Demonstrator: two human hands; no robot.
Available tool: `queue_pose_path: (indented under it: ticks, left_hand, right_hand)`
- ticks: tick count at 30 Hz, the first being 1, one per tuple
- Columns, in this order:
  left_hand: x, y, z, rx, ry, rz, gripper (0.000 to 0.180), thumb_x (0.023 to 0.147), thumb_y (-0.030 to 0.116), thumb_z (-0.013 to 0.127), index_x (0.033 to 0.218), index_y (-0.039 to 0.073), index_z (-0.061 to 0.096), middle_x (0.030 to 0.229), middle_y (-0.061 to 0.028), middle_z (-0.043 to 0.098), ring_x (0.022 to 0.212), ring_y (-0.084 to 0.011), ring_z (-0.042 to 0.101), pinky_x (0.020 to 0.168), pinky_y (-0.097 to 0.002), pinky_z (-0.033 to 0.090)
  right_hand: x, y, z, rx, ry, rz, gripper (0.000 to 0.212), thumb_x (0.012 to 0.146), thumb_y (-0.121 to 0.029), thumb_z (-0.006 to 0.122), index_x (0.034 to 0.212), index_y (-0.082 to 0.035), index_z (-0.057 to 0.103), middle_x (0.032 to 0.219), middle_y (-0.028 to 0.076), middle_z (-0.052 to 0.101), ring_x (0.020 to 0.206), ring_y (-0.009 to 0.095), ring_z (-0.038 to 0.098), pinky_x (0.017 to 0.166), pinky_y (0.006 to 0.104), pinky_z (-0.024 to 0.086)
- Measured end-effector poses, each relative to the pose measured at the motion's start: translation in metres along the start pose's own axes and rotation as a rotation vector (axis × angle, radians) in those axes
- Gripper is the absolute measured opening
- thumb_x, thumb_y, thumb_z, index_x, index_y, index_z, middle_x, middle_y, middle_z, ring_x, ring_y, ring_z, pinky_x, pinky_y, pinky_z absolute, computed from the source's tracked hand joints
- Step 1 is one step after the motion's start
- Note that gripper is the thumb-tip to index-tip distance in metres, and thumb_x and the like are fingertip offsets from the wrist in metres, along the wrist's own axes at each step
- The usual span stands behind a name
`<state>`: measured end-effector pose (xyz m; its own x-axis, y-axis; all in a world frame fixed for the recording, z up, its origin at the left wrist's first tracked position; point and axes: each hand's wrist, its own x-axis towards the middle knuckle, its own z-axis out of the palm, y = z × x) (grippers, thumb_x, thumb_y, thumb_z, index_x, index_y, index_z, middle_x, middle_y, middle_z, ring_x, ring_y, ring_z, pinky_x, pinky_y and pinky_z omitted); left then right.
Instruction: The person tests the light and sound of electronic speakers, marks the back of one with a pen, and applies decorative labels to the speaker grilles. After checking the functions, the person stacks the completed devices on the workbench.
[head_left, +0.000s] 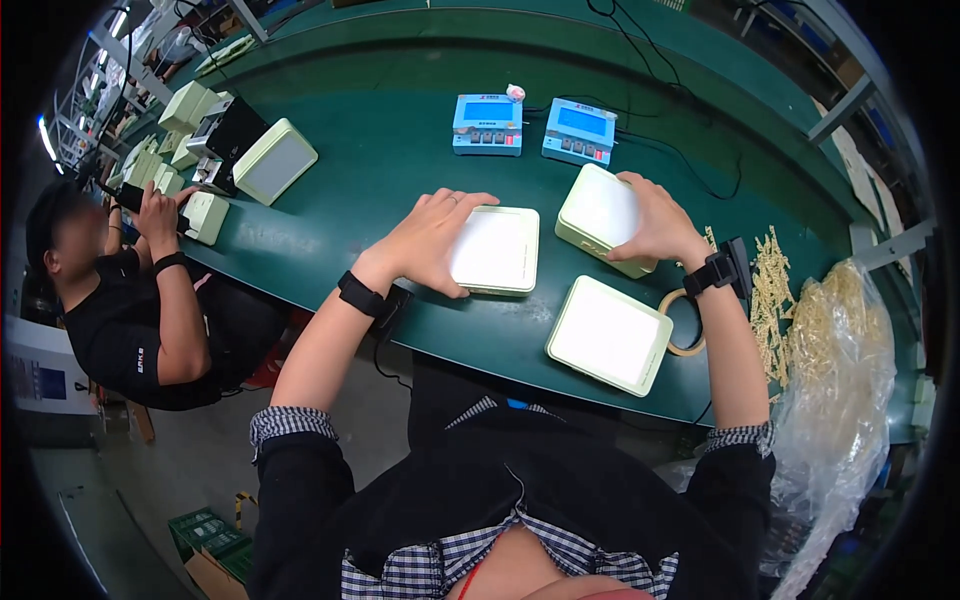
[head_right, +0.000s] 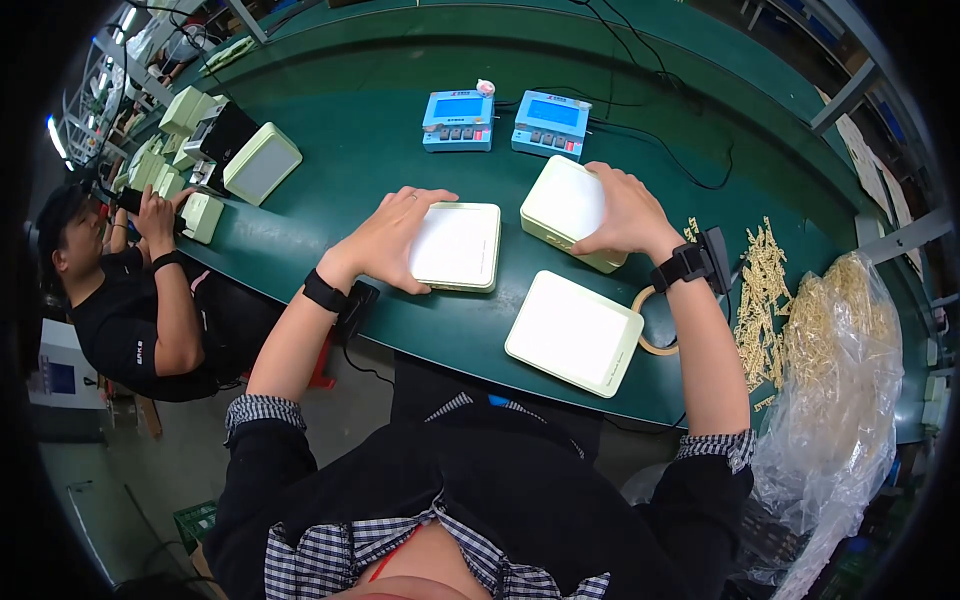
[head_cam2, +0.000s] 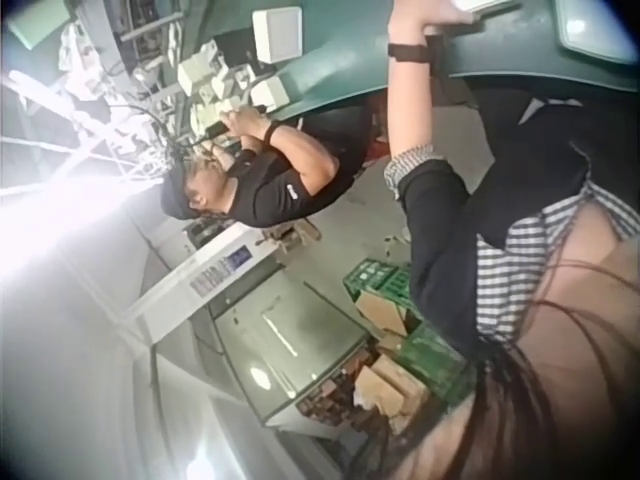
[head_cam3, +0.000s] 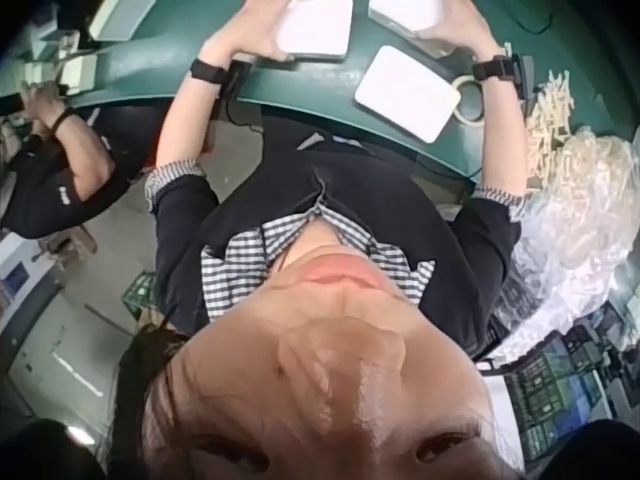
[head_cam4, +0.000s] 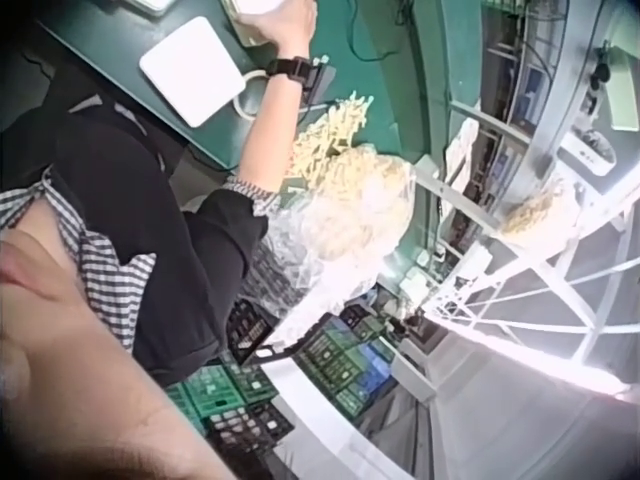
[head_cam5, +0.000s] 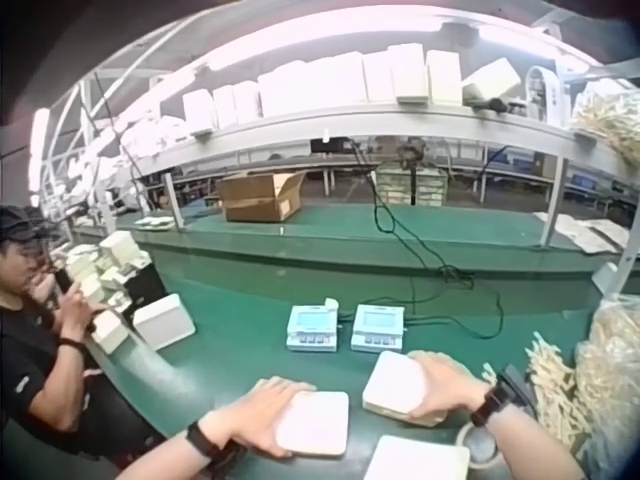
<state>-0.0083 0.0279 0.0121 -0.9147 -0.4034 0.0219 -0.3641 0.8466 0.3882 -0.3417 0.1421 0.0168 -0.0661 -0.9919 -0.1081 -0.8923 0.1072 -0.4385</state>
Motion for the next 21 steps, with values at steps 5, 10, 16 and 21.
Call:
queue_pose_path:
  ticks: [5, 10, 16, 21]
  left_hand:
    - [0.0014, -0.0015, 0.0032, -0.020, 0.034, 0.009, 0.110, 0.042, 0.030, 0.084, 0.141, 0.015, 0.037, 0.121, -0.0138, 0.057, 0.113, -0.0335, 0.048, 0.098, -0.0414, 0.036]
    - [0.0037, -0.0025, 0.0030, -0.049, -0.012, -0.029, 0.105, 0.042, 0.031, 0.083, 0.136, 0.014, 0.041, 0.125, -0.0111, 0.055, 0.116, -0.0331, 0.047, 0.101, -0.0411, 0.034]
    - [0.0037, -0.0043, 0.0039, -0.047, -0.008, -0.038, 0.103, 0.041, 0.031, 0.083, 0.134, 0.014, 0.042, 0.124, -0.0108, 0.055, 0.115, -0.0332, 0.047, 0.101, -0.0409, 0.034]
    - [0.0034, -0.0049, 0.0058, -0.057, 0.005, -0.026, 0.102, 0.041, 0.031, 0.083, 0.133, 0.014, 0.043, 0.124, -0.0106, 0.055, 0.115, -0.0333, 0.047, 0.101, -0.0411, 0.035]
  right_hand:
    - [0.0017, 0.0034, 0.0019, 0.026, 0.037, -0.018, 0.108, 0.046, -0.030, 0.092, 0.139, -0.008, 0.042, 0.127, 0.018, 0.056, 0.120, 0.033, 0.053, 0.104, 0.0414, 0.042]
    - [0.0063, 0.0004, -0.0020, 0.035, 0.003, 0.023, 0.110, 0.043, -0.027, 0.094, 0.138, -0.008, 0.043, 0.125, 0.018, 0.058, 0.118, 0.033, 0.055, 0.102, 0.0403, 0.044]
    - [0.0083, -0.0011, -0.0029, 0.049, -0.007, 0.027, 0.111, 0.041, -0.025, 0.095, 0.138, -0.008, 0.043, 0.122, 0.018, 0.059, 0.116, 0.034, 0.057, 0.100, 0.0398, 0.046]
    - [0.0065, -0.0028, -0.0024, 0.076, -0.021, 0.043, 0.112, 0.040, -0.025, 0.095, 0.138, -0.009, 0.043, 0.123, 0.019, 0.059, 0.116, 0.034, 0.056, 0.101, 0.0401, 0.046]
